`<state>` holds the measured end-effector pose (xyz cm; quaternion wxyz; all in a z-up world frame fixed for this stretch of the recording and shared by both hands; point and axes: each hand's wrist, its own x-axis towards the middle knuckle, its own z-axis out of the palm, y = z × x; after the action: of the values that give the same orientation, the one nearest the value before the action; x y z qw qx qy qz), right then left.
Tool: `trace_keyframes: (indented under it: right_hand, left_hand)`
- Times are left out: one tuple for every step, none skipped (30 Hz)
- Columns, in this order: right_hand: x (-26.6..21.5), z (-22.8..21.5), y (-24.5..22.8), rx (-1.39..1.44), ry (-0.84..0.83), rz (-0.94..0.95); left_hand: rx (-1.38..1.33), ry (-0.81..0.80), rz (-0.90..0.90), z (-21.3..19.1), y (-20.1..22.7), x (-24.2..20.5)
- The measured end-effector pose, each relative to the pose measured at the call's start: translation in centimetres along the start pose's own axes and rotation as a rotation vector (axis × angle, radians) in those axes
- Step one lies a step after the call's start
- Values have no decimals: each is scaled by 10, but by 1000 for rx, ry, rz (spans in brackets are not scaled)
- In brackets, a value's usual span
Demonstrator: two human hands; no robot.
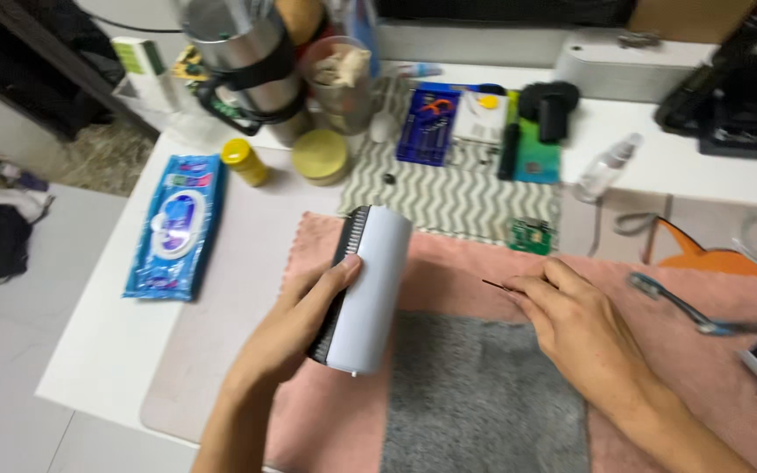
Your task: The person assembles a cylindrical electronic device by inserting a white plastic housing into a black base containing two speakers. They then use a small screwdriver to tighten screws into the base and handle a separate circular component with a circuit board.
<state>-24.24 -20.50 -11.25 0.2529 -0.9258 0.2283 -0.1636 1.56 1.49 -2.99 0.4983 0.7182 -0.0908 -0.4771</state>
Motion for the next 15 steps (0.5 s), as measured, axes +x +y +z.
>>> trace_keyframes:
  right_hand:
    - [5,5,-1,3,-6,-12]
    - [10,10,-2,-18,-43,15]
    - [13,15,-2,-41,-82,47]
    - [15,18,-2,-39,-90,40]
    - [15,21,-1,-76,-54,-9]
    - [15,23,0,-112,-19,-59]
    - [14,23,1,-111,-26,-59]
    - [14,22,2,-116,-10,-82]
    - [14,21,4,-121,11,-102]
    - [14,14,-8,-120,9,-100]
    - [14,7,-20,-34,43,-48]
    - [13,0,-31,53,78,5]
    - [11,-4,-38,55,80,9]
    - [9,-8,-45,123,71,80]
    - [8,-12,-53,193,64,147]
  left_hand:
    - [-7,12,1,0,-6,3]
    - [-211,1,-73,0,-12,6]
    - [-415,-16,-148,1,-19,10]
    - [-422,-9,-150,2,-22,13]
    - [-525,-33,-164,4,-27,16]
    - [-628,-58,-177,8,-31,18]
    - [-632,-54,-182,12,-37,21]
    - [-832,-231,-132,17,-42,23]
    - [-1022,-414,-78,21,-45,27]
    - [-1023,-413,-81,25,-51,30]
    - [-1191,-603,-80,29,-58,34]
    - [-1355,-797,-77,34,-64,38]
    - [-1352,-796,-80,39,-71,43]
    - [-1442,-902,-67,44,-78,47]
    - [-1530,-1008,-49,49,-84,52]
